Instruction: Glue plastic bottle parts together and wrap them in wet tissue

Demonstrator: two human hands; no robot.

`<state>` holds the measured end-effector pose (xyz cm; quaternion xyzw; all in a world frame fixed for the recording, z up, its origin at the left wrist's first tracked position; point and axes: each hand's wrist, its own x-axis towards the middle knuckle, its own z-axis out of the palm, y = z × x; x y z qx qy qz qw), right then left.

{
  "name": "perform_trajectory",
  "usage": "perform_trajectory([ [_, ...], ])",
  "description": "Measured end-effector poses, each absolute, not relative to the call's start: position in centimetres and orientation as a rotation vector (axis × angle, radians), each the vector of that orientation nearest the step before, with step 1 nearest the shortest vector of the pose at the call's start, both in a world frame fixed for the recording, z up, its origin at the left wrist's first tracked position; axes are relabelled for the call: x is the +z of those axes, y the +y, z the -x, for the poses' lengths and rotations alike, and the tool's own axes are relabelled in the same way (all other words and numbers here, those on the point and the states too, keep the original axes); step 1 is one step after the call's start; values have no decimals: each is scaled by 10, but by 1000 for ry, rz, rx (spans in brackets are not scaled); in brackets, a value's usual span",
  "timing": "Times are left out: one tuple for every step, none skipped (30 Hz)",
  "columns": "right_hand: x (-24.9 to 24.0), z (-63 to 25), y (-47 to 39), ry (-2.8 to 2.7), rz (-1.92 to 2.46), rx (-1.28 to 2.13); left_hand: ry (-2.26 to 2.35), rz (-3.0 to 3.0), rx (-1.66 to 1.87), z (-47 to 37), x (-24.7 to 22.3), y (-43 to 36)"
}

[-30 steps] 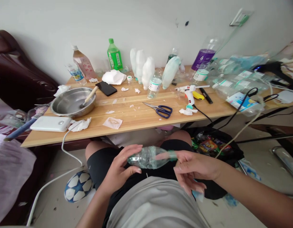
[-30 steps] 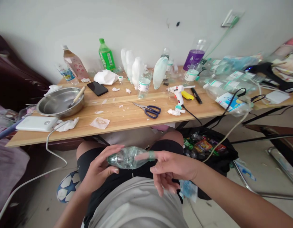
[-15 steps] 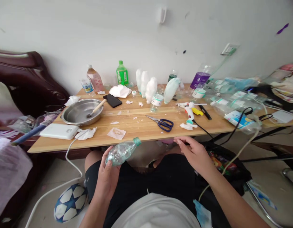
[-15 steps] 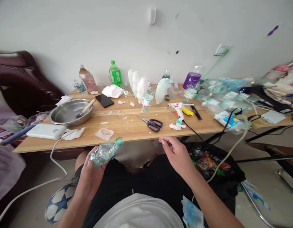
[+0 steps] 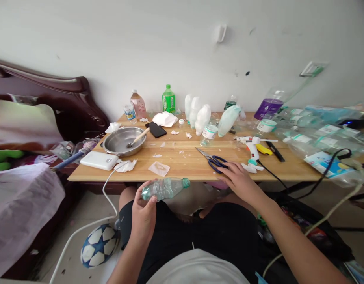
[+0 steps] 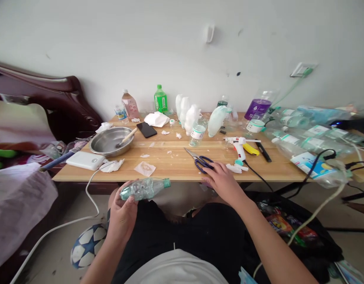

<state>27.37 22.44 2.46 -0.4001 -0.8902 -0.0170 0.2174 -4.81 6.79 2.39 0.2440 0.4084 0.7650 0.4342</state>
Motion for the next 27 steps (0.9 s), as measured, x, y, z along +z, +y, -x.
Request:
perform_trajectory([
  [24,-273,223,-2457,1108,-61,1030,-607,1912,48,24,68],
  [24,-272,222,-2447,1109,-74,1044,-610,1920,48,25,68],
  [23,-271,221,-2436,1109,-85,1057,-614,1926,48,27,68],
  [23,-270,221,-2423,1109,-94,1061,-619,1927,48,29,67],
  [22,-270,221,-2406,1110,-102,1055,-625,1920,48,31,67],
  [21,-270,221,-2383,1112,-108,1042,-627,1903,48,33,66],
  [21,-270,221,-2352,1116,-112,1021,-622,1877,48,34,65],
  [21,-272,221,-2313,1122,-113,996,-609,1847,48,35,65],
  [21,-273,222,-2268,1132,-110,973,-588,1814,48,36,64],
  [21,-275,223,-2220,1144,-103,955,-562,1782,48,37,64],
  [21,-276,224,-2174,1159,-89,944,-531,1753,48,37,64],
  [21,-277,224,-2132,1178,-68,939,-498,1729,47,38,65],
  [21,-278,224,-2096,1201,-39,938,-468,1710,46,38,65],
  [20,-278,224,-2066,1226,-3,938,-441,1694,45,38,66],
  [19,-278,224,-2038,1254,39,936,-420,1681,44,38,68],
  [17,-278,224,-2006,1283,83,930,-405,1670,43,38,69],
  [16,-278,223,-1967,1315,125,922,-397,1662,42,38,70],
  [15,-278,223,-1921,1346,167,910,-397,1655,42,38,70],
  [14,-278,222,-1871,1372,208,897,-404,1652,41,37,71],
  [15,-278,222,-1817,1390,250,883,-415,1652,41,37,71],
  [17,-277,221,-1763,1398,293,871,-428,1655,41,36,71],
  [19,-276,220,-1710,1393,337,858,-440,1663,42,35,71],
  [24,-275,218,-1662,1375,381,846,-447,1674,42,34,71],
  [29,-273,214,-1606,1346,426,836,-448,1688,42,33,70],
  [34,-270,207,-1538,1309,472,826,-441,1705,43,33,70],
  [41,-267,198,-1474,1268,516,817,-427,1726,43,33,70],
  [47,-264,187,-1385,1220,579,809,-411,1751,44,32,69],
])
